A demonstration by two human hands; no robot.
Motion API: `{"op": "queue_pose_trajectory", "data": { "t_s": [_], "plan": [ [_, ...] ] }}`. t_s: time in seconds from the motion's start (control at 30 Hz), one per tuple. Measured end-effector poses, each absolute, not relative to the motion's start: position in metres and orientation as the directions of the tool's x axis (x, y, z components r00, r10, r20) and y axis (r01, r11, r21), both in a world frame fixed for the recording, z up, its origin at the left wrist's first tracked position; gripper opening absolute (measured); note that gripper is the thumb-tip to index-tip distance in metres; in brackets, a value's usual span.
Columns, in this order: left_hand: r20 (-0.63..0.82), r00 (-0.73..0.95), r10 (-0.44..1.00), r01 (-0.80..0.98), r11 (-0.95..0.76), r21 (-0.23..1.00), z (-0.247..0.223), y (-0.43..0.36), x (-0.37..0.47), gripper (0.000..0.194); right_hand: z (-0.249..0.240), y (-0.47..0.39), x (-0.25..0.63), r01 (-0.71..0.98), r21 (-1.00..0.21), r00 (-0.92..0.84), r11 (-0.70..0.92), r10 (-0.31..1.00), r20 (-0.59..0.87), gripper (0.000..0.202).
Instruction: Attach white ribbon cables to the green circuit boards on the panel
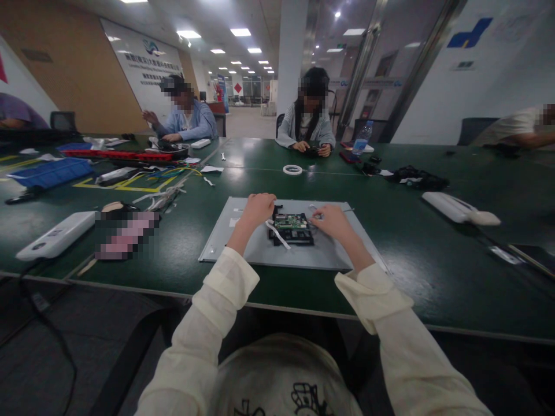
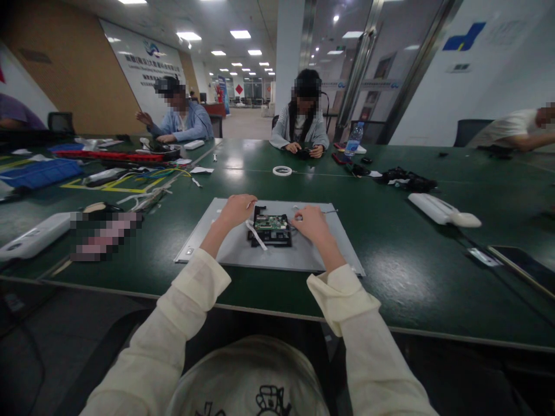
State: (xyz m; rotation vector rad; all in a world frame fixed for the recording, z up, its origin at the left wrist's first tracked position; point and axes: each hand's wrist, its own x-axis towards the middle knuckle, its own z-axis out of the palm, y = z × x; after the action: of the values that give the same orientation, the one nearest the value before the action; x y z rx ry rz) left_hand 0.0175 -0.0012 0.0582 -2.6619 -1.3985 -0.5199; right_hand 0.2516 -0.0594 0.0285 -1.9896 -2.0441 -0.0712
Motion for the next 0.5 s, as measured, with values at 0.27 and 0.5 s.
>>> {"op": "queue_pose_trajectory", "data": {
  "t_s": [0.27,0.5],
  "plan": [
    [0.346,0.556,0.756,0.795,-0.605,0.047,0.054,0.0,0.018,0.03,0.022,-0.049,0.247,0.945,-0.203,-0.209,0.255,0.952,0.222,0.024],
    [0.312,0.618,0.722,0.746,-0.663,0.056,0.054,-0.001,0.02,0.029,0.022,-0.048,0.247,0.925,-0.322,-0.138,0.203,0.967,0.212,0.019]
  ]
}}
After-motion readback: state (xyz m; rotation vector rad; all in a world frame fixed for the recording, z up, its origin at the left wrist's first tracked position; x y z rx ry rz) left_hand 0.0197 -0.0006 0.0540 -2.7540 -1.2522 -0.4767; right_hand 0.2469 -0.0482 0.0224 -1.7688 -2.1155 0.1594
